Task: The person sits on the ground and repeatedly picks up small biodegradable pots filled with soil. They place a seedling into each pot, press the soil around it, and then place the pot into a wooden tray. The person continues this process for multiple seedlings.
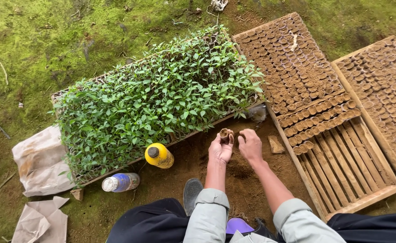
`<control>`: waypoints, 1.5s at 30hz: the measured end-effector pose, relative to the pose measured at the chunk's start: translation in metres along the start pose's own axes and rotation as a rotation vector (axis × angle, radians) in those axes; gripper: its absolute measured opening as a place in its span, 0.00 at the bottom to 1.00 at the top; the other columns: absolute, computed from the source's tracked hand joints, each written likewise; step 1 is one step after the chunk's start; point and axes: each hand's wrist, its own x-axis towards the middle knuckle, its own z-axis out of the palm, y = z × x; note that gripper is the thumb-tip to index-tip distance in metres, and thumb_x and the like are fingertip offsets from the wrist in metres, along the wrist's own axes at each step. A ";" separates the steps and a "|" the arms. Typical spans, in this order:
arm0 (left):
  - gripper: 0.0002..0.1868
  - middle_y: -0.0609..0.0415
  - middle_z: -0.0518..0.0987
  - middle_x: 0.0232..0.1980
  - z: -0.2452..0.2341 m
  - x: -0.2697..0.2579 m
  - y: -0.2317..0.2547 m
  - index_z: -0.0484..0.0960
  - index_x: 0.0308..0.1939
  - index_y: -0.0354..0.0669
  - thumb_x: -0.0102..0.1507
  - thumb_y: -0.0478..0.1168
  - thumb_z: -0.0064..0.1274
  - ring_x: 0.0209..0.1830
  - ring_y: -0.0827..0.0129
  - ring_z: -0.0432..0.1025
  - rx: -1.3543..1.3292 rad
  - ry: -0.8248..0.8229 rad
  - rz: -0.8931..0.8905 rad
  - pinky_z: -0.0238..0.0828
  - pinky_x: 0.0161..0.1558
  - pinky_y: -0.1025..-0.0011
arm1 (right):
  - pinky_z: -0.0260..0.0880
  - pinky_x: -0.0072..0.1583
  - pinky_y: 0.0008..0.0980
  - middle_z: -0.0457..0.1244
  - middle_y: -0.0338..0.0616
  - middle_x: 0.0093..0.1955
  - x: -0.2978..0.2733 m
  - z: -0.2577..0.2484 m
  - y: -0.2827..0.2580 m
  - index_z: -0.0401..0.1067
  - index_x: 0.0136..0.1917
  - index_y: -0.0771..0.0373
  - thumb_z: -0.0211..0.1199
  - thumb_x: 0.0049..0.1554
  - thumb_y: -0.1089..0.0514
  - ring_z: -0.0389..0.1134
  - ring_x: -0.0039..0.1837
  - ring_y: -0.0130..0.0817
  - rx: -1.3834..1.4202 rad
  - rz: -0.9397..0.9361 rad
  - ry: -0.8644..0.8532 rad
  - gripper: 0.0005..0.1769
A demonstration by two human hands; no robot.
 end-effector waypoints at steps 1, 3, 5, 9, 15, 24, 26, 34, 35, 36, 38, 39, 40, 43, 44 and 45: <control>0.13 0.32 0.83 0.47 0.003 -0.008 0.000 0.83 0.45 0.28 0.71 0.37 0.48 0.46 0.46 0.81 0.002 0.002 0.005 0.83 0.50 0.58 | 0.71 0.65 0.42 0.67 0.42 0.59 -0.006 0.012 0.008 0.78 0.56 0.53 0.64 0.59 0.54 0.70 0.64 0.42 0.005 0.000 -0.002 0.12; 0.15 0.34 0.84 0.47 0.010 -0.022 0.000 0.84 0.46 0.30 0.72 0.41 0.47 0.43 0.49 0.82 0.065 -0.024 -0.020 0.85 0.44 0.64 | 0.72 0.64 0.51 0.65 0.61 0.61 -0.017 0.035 0.022 0.72 0.65 0.64 0.63 0.58 0.56 0.68 0.66 0.57 -0.119 -0.053 -0.144 0.23; 0.17 0.35 0.84 0.47 0.008 -0.018 0.002 0.84 0.48 0.31 0.72 0.42 0.46 0.42 0.50 0.82 0.139 -0.042 0.001 0.85 0.43 0.65 | 0.74 0.62 0.49 0.64 0.62 0.62 -0.035 0.055 0.026 0.69 0.66 0.67 0.62 0.56 0.59 0.67 0.66 0.58 -0.224 -0.103 -0.177 0.25; 0.18 0.37 0.85 0.48 0.012 -0.023 0.003 0.84 0.50 0.36 0.73 0.46 0.43 0.41 0.52 0.82 0.315 -0.036 0.069 0.84 0.44 0.62 | 0.76 0.60 0.42 0.61 0.61 0.65 -0.062 0.053 -0.001 0.67 0.67 0.70 0.63 0.55 0.57 0.65 0.69 0.55 -0.561 -0.192 -0.265 0.28; 0.16 0.40 0.85 0.48 0.020 -0.035 0.003 0.83 0.53 0.42 0.73 0.46 0.44 0.38 0.57 0.81 0.429 -0.038 0.100 0.83 0.43 0.65 | 0.73 0.46 0.43 0.68 0.52 0.40 -0.050 0.049 0.008 0.77 0.43 0.62 0.64 0.54 0.63 0.73 0.44 0.54 -0.112 0.199 -0.330 0.03; 0.12 0.43 0.86 0.48 0.009 -0.017 0.001 0.84 0.54 0.48 0.69 0.44 0.52 0.36 0.61 0.80 0.543 -0.016 0.176 0.82 0.41 0.65 | 0.76 0.40 0.27 0.71 0.48 0.40 0.004 -0.075 -0.085 0.79 0.51 0.69 0.66 0.54 0.68 0.71 0.36 0.28 0.795 0.507 -0.109 0.10; 0.13 0.44 0.86 0.48 0.011 -0.018 -0.003 0.84 0.55 0.48 0.70 0.43 0.50 0.37 0.61 0.80 0.545 -0.022 0.184 0.82 0.41 0.65 | 0.78 0.43 0.31 0.70 0.51 0.41 0.008 -0.086 -0.098 0.79 0.51 0.70 0.66 0.55 0.69 0.72 0.39 0.30 0.824 0.480 -0.119 0.10; 0.14 0.45 0.85 0.49 0.016 -0.025 -0.008 0.83 0.57 0.48 0.71 0.41 0.48 0.41 0.60 0.79 0.534 -0.028 0.209 0.81 0.45 0.62 | 0.78 0.46 0.37 0.70 0.58 0.40 0.008 -0.099 -0.136 0.80 0.50 0.72 0.63 0.53 0.71 0.71 0.41 0.33 0.755 0.405 -0.150 0.11; 0.13 0.45 0.85 0.49 0.016 -0.028 -0.009 0.83 0.56 0.48 0.70 0.41 0.48 0.42 0.60 0.79 0.524 -0.026 0.207 0.80 0.46 0.61 | 0.78 0.44 0.37 0.71 0.56 0.39 0.006 -0.099 -0.139 0.82 0.49 0.68 0.64 0.52 0.69 0.72 0.41 0.34 0.650 0.371 -0.139 0.12; 0.13 0.45 0.84 0.49 0.017 -0.030 -0.009 0.84 0.56 0.48 0.70 0.41 0.48 0.43 0.60 0.78 0.513 -0.023 0.205 0.80 0.47 0.60 | 0.77 0.43 0.37 0.72 0.54 0.37 0.005 -0.098 -0.141 0.83 0.48 0.63 0.64 0.51 0.66 0.73 0.41 0.34 0.544 0.336 -0.128 0.12; 0.13 0.45 0.84 0.49 0.014 -0.024 -0.010 0.84 0.55 0.48 0.70 0.41 0.50 0.43 0.59 0.78 0.493 -0.028 0.195 0.80 0.48 0.58 | 0.76 0.45 0.38 0.73 0.49 0.39 0.006 -0.091 -0.138 0.84 0.48 0.56 0.64 0.51 0.62 0.74 0.44 0.35 0.444 0.325 -0.139 0.13; 0.12 0.44 0.84 0.49 0.013 -0.022 -0.009 0.85 0.55 0.48 0.69 0.41 0.52 0.44 0.58 0.78 0.471 -0.029 0.188 0.79 0.49 0.57 | 0.75 0.47 0.40 0.73 0.43 0.41 0.007 -0.087 -0.137 0.85 0.48 0.49 0.65 0.51 0.58 0.76 0.47 0.37 0.345 0.315 -0.153 0.13; 0.12 0.44 0.84 0.49 0.012 -0.022 -0.010 0.85 0.55 0.48 0.69 0.41 0.52 0.44 0.58 0.78 0.470 -0.030 0.187 0.79 0.49 0.57 | 0.75 0.47 0.40 0.73 0.43 0.41 0.005 -0.093 -0.143 0.85 0.48 0.49 0.65 0.51 0.58 0.76 0.47 0.37 0.343 0.314 -0.153 0.13; 0.12 0.40 0.83 0.49 0.012 -0.024 -0.010 0.84 0.54 0.43 0.69 0.40 0.53 0.45 0.55 0.77 0.347 -0.035 0.160 0.81 0.48 0.57 | 0.76 0.48 0.36 0.73 0.46 0.40 0.004 -0.098 -0.146 0.84 0.49 0.53 0.63 0.51 0.59 0.76 0.44 0.34 0.324 0.300 -0.170 0.14; 0.13 0.40 0.82 0.50 0.013 -0.026 -0.009 0.84 0.55 0.43 0.70 0.42 0.50 0.46 0.54 0.77 0.330 -0.041 0.137 0.80 0.48 0.56 | 0.76 0.47 0.35 0.73 0.42 0.39 0.007 -0.093 -0.137 0.84 0.50 0.48 0.64 0.52 0.55 0.76 0.44 0.33 0.292 0.301 -0.172 0.13; 0.14 0.39 0.82 0.51 0.014 -0.029 -0.009 0.84 0.56 0.44 0.72 0.43 0.48 0.46 0.54 0.76 0.314 -0.046 0.113 0.80 0.49 0.54 | 0.75 0.47 0.34 0.73 0.38 0.38 0.008 -0.089 -0.128 0.84 0.50 0.43 0.64 0.52 0.51 0.76 0.44 0.32 0.261 0.303 -0.172 0.13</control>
